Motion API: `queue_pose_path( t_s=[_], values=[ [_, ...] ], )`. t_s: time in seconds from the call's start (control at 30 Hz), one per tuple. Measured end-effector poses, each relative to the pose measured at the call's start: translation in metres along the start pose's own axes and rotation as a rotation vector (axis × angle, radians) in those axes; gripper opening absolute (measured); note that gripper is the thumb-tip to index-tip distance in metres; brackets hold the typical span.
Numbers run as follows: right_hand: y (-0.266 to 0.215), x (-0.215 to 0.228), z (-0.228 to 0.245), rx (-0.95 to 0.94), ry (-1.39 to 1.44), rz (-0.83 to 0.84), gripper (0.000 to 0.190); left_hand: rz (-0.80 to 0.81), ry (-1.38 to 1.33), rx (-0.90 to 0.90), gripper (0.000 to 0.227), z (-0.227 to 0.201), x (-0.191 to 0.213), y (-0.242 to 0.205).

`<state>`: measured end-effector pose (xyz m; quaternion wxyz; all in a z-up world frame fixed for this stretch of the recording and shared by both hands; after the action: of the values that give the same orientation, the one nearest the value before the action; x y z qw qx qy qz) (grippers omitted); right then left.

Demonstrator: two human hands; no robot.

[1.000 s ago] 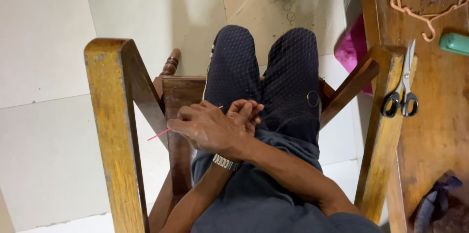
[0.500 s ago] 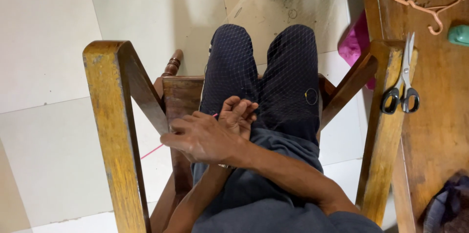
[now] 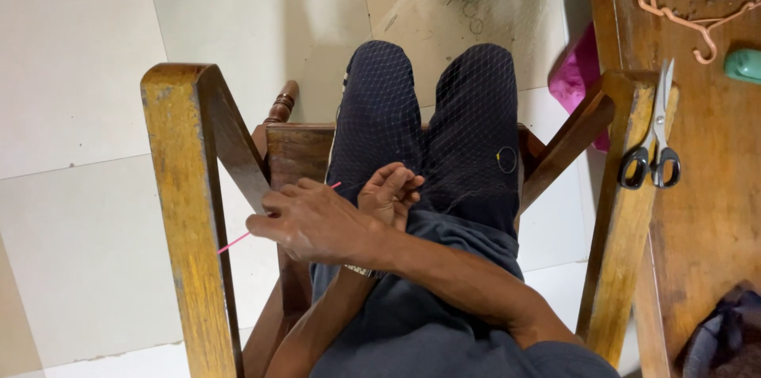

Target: Repairing a fishing net using a netting needle

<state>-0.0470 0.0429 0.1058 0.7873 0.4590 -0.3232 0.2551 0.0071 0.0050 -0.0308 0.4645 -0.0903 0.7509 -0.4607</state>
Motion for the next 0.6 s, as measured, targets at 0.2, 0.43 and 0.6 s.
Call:
queue_pose_path(
  t_s=[0.2, 0.43, 0.6],
  values=[
    [-0.008, 0.0, -0.005, 0.006, 0.014, 0.08, 0.006, 0.014, 0.017, 0.053, 0.011, 0.006, 0.016, 0.014],
    [-0.006, 0.01, 0.005, 0.056, -0.044, 0.132, 0.006, -0.016, 0.093, 0.021, 0.012, 0.007, 0.017, 0.015],
    [-0.005, 0.016, 0.005, 0.076, -0.063, 0.086, 0.005, -0.052, 0.096, 0.034, 0.012, 0.003, 0.005, 0.003]
  ],
)
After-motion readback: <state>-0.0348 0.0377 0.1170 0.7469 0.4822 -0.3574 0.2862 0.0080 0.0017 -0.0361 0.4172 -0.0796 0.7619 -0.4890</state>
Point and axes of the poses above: each hand's wrist, its own y-axis towards the middle knuckle, its own x-axis out of the back of the hand, z = x × y, the point moved 2 cm from there along y, towards the middle knuckle, and after that the axes turned 15 degrees about x, right-handed, at the moved point
